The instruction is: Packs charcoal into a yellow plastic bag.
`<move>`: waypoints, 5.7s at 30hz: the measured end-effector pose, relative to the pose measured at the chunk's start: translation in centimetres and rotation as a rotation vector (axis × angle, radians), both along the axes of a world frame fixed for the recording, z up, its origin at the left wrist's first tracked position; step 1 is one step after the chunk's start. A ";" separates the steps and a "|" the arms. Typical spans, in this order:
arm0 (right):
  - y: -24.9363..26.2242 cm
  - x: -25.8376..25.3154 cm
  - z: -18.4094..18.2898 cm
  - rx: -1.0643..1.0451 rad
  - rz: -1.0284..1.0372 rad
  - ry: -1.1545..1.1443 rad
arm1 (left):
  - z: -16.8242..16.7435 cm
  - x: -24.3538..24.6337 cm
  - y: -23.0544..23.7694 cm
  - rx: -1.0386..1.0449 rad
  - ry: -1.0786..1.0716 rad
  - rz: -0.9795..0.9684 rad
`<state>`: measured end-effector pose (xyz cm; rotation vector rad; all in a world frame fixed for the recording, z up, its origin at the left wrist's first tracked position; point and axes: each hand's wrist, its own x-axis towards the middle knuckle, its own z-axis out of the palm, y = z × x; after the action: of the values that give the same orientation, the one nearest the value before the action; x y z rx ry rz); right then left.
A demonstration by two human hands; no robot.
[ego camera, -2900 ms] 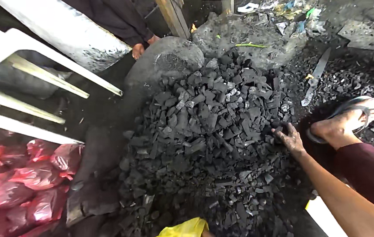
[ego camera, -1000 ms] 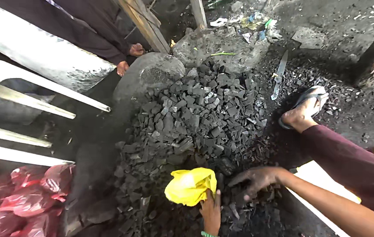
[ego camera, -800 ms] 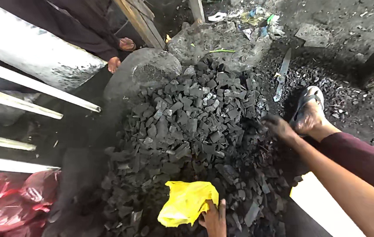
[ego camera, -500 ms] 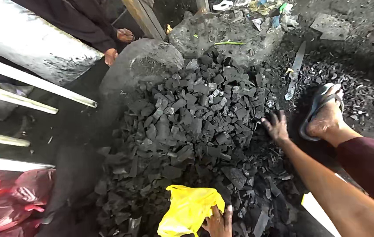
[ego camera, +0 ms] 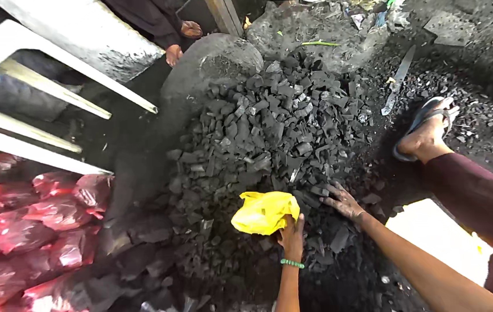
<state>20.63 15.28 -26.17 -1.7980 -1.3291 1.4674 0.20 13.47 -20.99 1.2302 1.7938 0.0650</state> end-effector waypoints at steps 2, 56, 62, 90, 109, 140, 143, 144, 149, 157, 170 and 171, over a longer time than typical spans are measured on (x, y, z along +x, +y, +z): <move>-0.7 0.2 1.8 0.004 0.110 0.065 | -0.2 -1.1 -0.9 0.012 -0.098 0.067; -4.5 -3.5 11.2 -0.192 0.022 0.175 | 2.9 -3.2 -7.4 0.044 -0.497 0.828; -7.8 -4.9 12.0 0.107 0.321 -0.187 | 6.6 -1.7 -8.4 0.096 -0.547 0.832; -11.1 -13.1 11.2 -0.113 -0.154 -0.195 | 7.6 1.1 -9.1 0.198 0.055 0.196; -11.5 -12.1 10.8 0.020 -0.072 -0.186 | 7.1 0.7 -10.3 0.324 -0.087 0.286; -7.0 -7.5 9.3 0.136 0.018 0.194 | 22.1 -25.4 -5.7 1.201 0.389 0.909; -7.4 -3.2 6.9 0.220 -0.121 -0.054 | 21.6 -29.8 -4.3 0.969 0.481 1.004; -7.6 -2.2 6.5 0.231 -0.136 -0.135 | 20.9 -30.7 -3.9 0.863 0.487 0.970; -7.7 1.0 4.2 0.174 -0.136 -0.321 | 18.3 -31.8 -3.6 0.624 0.426 0.967; -6.6 0.1 2.2 -0.157 -0.234 0.012 | 20.2 -22.8 -4.2 1.257 0.335 0.632; -3.7 -3.4 3.0 -0.249 -0.078 -0.278 | 3.6 -2.9 -5.8 0.132 -0.171 0.302; -4.2 -3.3 2.9 -0.233 -0.037 -0.291 | 3.3 -3.1 -4.8 0.112 -0.113 0.231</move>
<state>17.35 11.13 -23.26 -2.2446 -1.2907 1.4308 -2.92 8.64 -17.72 1.0686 1.8451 0.3643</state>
